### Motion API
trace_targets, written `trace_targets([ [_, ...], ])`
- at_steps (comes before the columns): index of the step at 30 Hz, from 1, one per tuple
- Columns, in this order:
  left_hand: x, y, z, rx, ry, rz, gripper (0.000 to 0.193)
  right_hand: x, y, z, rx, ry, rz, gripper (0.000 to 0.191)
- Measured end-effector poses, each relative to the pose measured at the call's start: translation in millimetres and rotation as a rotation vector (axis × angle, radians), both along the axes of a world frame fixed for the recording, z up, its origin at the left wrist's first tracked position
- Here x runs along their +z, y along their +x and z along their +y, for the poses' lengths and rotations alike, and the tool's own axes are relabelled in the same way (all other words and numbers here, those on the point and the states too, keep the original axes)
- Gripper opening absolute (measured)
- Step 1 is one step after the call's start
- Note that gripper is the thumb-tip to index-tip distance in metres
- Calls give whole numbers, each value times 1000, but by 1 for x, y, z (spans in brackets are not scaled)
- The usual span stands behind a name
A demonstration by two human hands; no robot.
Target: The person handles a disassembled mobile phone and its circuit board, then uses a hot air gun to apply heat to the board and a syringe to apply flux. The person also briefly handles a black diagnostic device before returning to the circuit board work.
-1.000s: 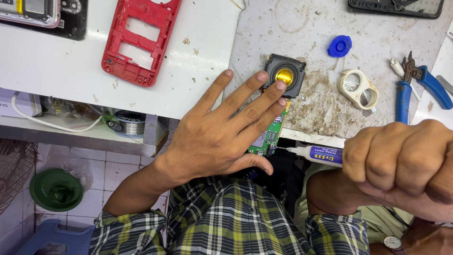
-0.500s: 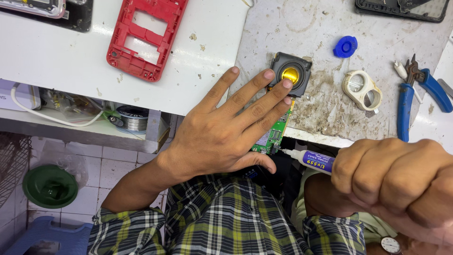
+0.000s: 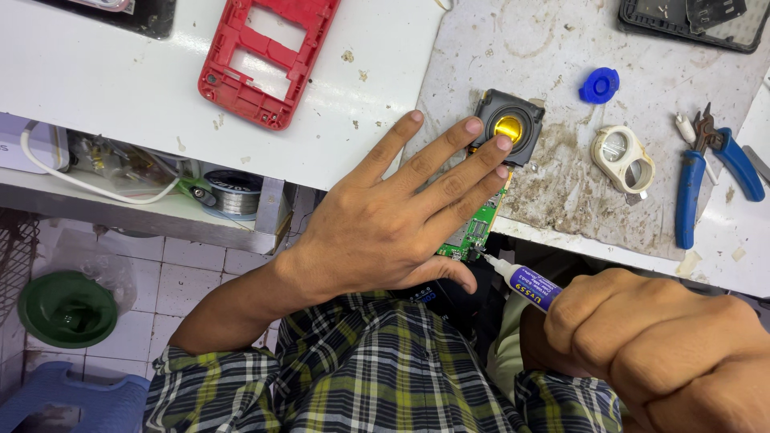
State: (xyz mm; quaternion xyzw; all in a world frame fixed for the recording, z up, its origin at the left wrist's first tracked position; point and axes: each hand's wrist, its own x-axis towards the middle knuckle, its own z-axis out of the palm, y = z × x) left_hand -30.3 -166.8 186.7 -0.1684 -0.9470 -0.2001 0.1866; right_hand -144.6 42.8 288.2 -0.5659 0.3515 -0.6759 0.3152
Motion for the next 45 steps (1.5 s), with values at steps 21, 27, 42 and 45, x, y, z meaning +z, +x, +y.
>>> trace_targets([
  [21, 3, 1, -1, -23, 35, -35, 106, -28, -15, 124, -702, 110, 754, 47],
  [27, 14, 4, -1, -29, 69, -33, 108, -28, -42, 63, -1066, 745, 996, 8],
  [42, 16, 34, -9, 29, 57, 32, 83, -15, 33, 21, -1019, 588, 1131, 37],
  [45, 18, 35, -9, 27, 110, 30, 85, -32, 46, 14, -998, 615, 1205, 44],
])
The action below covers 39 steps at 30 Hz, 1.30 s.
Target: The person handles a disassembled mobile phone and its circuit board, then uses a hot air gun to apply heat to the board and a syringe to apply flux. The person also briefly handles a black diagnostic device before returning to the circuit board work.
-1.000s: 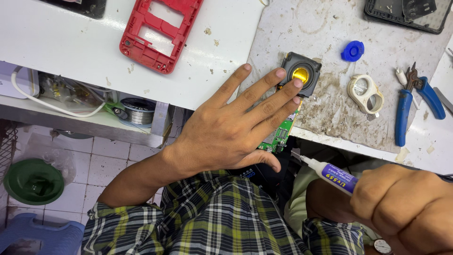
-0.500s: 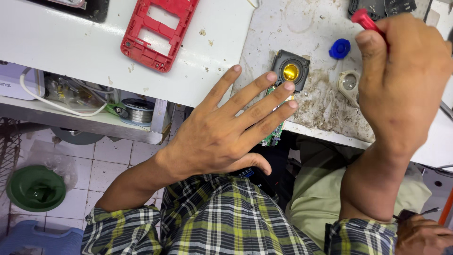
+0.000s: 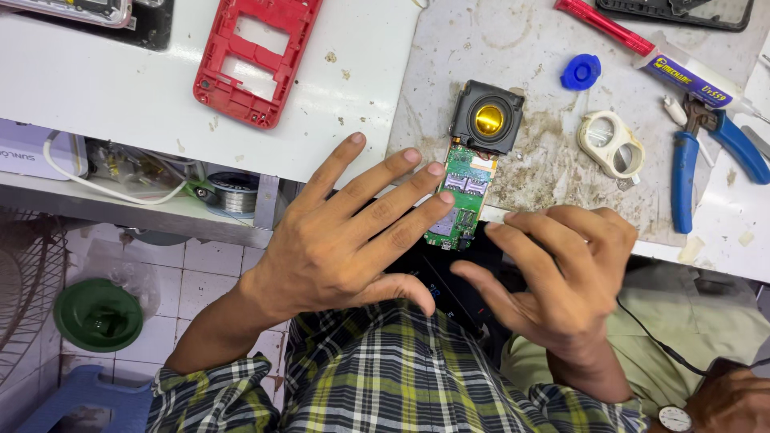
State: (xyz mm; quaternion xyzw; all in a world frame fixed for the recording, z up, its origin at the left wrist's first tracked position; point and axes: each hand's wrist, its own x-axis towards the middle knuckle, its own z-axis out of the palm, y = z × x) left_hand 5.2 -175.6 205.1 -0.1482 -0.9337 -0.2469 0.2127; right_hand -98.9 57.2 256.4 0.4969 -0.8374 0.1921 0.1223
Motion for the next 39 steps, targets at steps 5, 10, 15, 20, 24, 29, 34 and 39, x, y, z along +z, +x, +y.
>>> trace_targets([
  [5, 6, -6, 3, 45, 33, 21, 80, -19, 3, 1, 8, 57, 67, 46],
  [10, 18, -11, 0, 143, 73, -4, 59, -25, 1, 0, 49, -10, 38, 38],
  [15, 35, -23, 8, 300, 95, 22, 32, -12, -1, -9, 72, -117, -38, 36],
  [20, 57, -36, 13, 326, 478, -234, 42, 12, -10, -13, 88, -234, -223, 36],
  [24, 65, -58, -1, 209, 680, -542, 56, 27, -13, -15, 112, -290, -425, 34],
  [29, 70, -74, -2, 143, 881, -620, 66, 39, -13, -17, 109, -328, -556, 33],
  [34, 65, -92, -3, 144, 941, -565, 65, 41, -15, -13, 99, -393, -633, 32],
  [39, 64, -101, 2, 17, 1060, -557, 47, 44, -41, 3, 131, -587, -962, 24],
])
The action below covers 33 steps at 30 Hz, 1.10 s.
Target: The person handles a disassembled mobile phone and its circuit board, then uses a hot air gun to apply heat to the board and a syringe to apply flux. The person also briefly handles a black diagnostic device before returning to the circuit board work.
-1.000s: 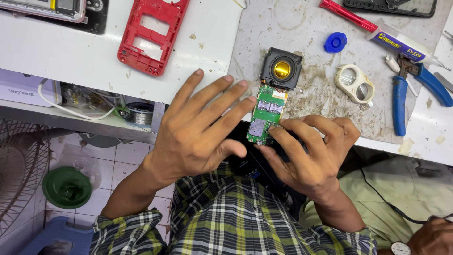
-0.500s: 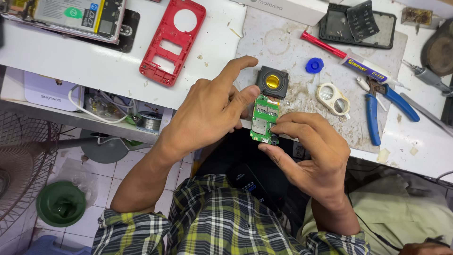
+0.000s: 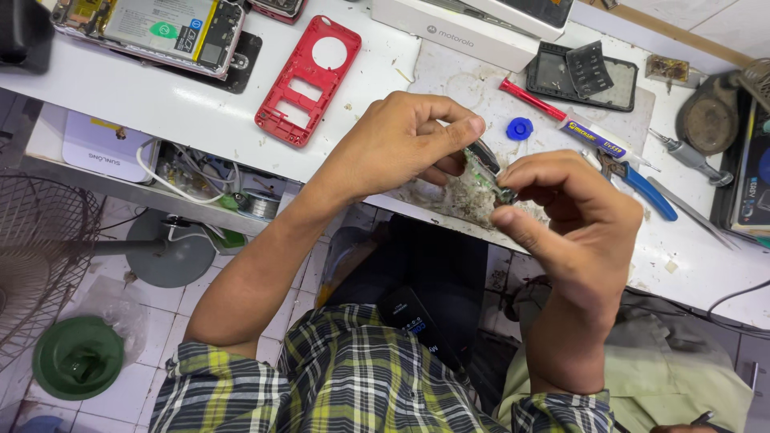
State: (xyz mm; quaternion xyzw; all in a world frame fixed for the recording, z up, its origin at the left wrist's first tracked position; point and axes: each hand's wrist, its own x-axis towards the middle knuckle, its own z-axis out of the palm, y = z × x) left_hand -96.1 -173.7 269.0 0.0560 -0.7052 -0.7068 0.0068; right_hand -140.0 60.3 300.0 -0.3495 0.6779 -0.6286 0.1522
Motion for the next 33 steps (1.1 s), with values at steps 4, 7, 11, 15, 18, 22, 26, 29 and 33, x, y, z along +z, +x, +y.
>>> trace_targets([
  [4, 8, 0, 4, 24, -3, 16, 50, -4, -39, 8, 126, -187, -176, 17],
  [7, 14, 3, 5, 49, -78, 8, 53, -8, -60, 15, 180, -272, -328, 20],
  [11, 19, 7, 5, 53, -133, 18, 56, -9, -73, 22, 252, -313, -457, 22],
  [15, 22, 9, 5, 51, -147, 45, 56, -7, -77, 21, 248, -280, -471, 29],
  [18, 24, 9, 4, 58, -165, 49, 55, -5, -78, 18, 242, -273, -509, 31],
  [22, 23, 10, 4, 66, -174, 46, 55, -3, -79, 16, 235, -275, -527, 31],
  [26, 19, 9, 3, 97, -220, 78, 56, 2, -77, 10, 234, -265, -488, 31],
  [29, 16, 3, 2, 116, -264, 132, 57, 7, -69, 2, 190, -217, -299, 28],
  [33, 10, -1, -1, 159, -218, 199, 65, 4, -33, -6, 62, 21, 300, 22],
])
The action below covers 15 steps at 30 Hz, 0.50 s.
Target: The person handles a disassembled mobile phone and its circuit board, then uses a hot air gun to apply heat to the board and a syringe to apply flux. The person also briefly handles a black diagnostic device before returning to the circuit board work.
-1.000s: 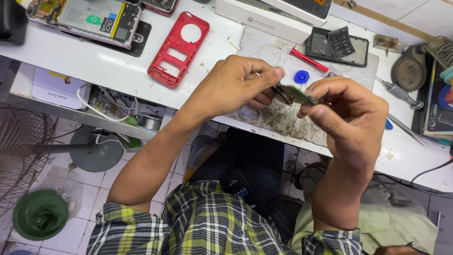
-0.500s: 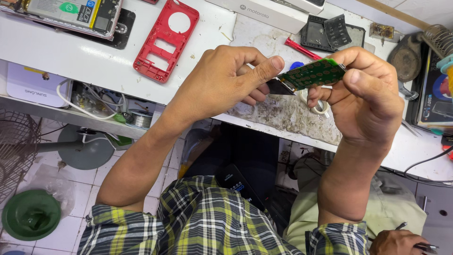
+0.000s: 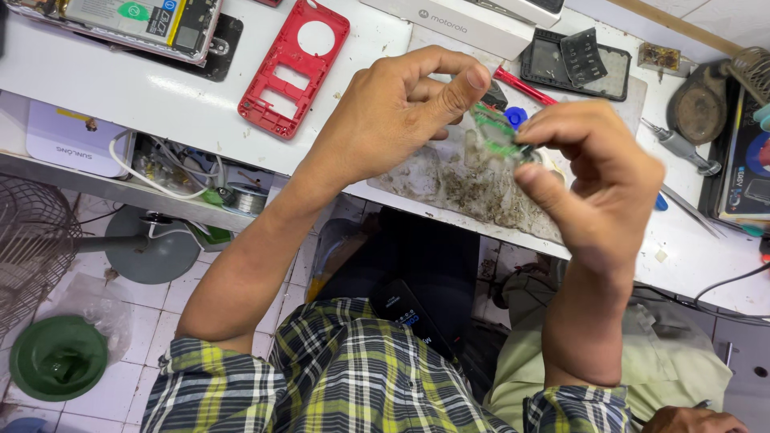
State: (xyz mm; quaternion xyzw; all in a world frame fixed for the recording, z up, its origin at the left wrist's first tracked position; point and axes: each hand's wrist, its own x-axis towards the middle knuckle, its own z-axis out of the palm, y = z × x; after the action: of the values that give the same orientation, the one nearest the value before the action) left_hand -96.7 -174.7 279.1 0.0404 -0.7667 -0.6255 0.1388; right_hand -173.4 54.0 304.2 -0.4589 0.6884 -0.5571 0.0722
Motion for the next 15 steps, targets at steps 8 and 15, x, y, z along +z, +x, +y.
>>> trace_targets([
  [8, -8, 14, -3, -4, -96, -232, 60, -29, 51, -13, -118, 249, 269, 32],
  [15, -13, 27, -8, 52, -525, -23, 48, -42, 63, -19, -117, 332, 469, 34],
])
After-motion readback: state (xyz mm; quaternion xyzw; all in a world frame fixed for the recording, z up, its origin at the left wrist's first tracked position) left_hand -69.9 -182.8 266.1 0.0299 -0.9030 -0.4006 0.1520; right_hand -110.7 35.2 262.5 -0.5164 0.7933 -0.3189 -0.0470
